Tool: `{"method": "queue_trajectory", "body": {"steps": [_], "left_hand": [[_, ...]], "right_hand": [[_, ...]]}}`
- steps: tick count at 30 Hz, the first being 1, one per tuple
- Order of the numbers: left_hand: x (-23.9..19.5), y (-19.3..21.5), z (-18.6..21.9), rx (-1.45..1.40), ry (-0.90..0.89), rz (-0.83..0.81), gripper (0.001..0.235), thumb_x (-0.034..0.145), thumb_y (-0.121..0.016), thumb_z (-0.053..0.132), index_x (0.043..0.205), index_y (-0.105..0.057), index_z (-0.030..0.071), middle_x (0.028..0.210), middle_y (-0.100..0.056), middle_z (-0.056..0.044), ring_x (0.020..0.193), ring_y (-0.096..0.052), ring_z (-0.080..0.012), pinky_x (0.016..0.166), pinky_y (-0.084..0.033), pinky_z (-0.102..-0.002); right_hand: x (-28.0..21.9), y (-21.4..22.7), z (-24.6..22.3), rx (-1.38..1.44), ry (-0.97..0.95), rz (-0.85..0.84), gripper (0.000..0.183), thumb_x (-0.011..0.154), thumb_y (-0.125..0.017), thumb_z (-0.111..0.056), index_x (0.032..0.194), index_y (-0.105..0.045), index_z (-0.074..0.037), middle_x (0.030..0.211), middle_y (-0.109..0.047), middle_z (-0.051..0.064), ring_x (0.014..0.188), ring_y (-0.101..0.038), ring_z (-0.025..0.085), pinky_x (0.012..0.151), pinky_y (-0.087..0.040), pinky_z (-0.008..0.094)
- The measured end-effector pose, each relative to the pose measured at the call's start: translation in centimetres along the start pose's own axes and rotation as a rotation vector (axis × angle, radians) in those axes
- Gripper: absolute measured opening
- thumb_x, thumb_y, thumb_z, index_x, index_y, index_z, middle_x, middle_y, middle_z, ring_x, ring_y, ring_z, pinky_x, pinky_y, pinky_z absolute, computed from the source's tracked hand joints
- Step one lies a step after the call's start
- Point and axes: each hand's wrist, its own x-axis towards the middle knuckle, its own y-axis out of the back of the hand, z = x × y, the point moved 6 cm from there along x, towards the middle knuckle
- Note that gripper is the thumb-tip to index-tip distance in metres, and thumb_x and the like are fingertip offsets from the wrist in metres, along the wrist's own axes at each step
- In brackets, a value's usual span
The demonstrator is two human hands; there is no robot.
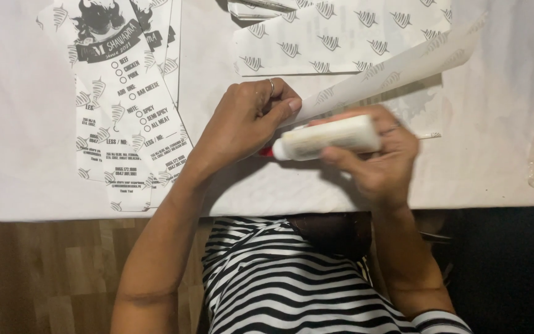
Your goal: Folding pre-printed paper sheets and applying glue to assemble paper bags at a workstation.
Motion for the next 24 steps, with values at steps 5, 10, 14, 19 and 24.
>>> {"method": "queue_trajectory", "body": {"steps": [5,10,14,19,24], "left_hand": [[-0.4,-0.6,0.4,0.064,-0.111,-0.012,0.023,0.103,-0.057,0.026,0.096,-0.074,0.012,0.06,-0.06,0.004,0.05,-0.045,-0.0083,0.048,-0.032,-0.026],[-2.8,-1.4,3.5,0.141,-0.103,-0.171,0.034,0.095,-0.061,0.042,0.106,-0.063,0.009,0.086,-0.077,-0.009,0.092,-0.05,-0.0222,0.058,-0.047,-0.032],[-4.0,-3.1,3.5,0.429,-0.397,-0.195,0.05,0.095,-0.068,0.034,0.135,-0.062,0.005,0.146,-0.055,-0.028,0.141,-0.047,-0.0435,0.098,-0.052,-0.057],[-4.7,-3.7,3.4,0.506,-0.491,-0.157,0.042,0.102,-0.058,0.03,0.132,-0.066,0.002,0.144,-0.055,-0.029,0.142,-0.045,-0.0456,0.108,-0.047,-0.054],[-5.2,-3.7,3.9,0.482,-0.573,-0.083,0.035,0.103,-0.058,0.022,0.126,-0.068,-0.002,0.139,-0.058,-0.028,0.14,-0.048,-0.0455,0.112,-0.047,-0.053]], "right_hand": [[-2.6,11.4,4.6,0.564,-0.069,0.461,0.044,0.091,-0.085,-0.042,0.12,-0.062,-0.019,0.117,-0.072,0.005,0.116,-0.07,0.026,0.113,-0.059,0.042],[-5.4,19.9,7.7,1.179,-0.049,0.687,0.078,0.073,-0.094,-0.004,0.144,-0.062,-0.006,0.132,-0.071,0.023,0.112,-0.072,0.038,0.093,-0.066,0.044],[-7.4,22.6,7.8,0.842,-0.068,0.809,0.054,0.086,-0.08,0.006,0.138,-0.068,-0.008,0.113,-0.077,0.021,0.103,-0.075,0.036,0.109,-0.065,0.057],[-5.7,22.1,5.3,0.064,0.106,0.852,0.061,0.091,-0.074,0.03,0.134,-0.054,-0.009,0.13,-0.062,0.018,0.105,-0.068,0.035,0.085,-0.066,0.053],[-5.3,22.2,5.8,-0.227,0.253,0.758,0.062,0.085,-0.067,0.04,0.129,-0.054,-0.002,0.131,-0.059,0.019,0.123,-0.057,0.037,0.101,-0.064,0.054]]}}
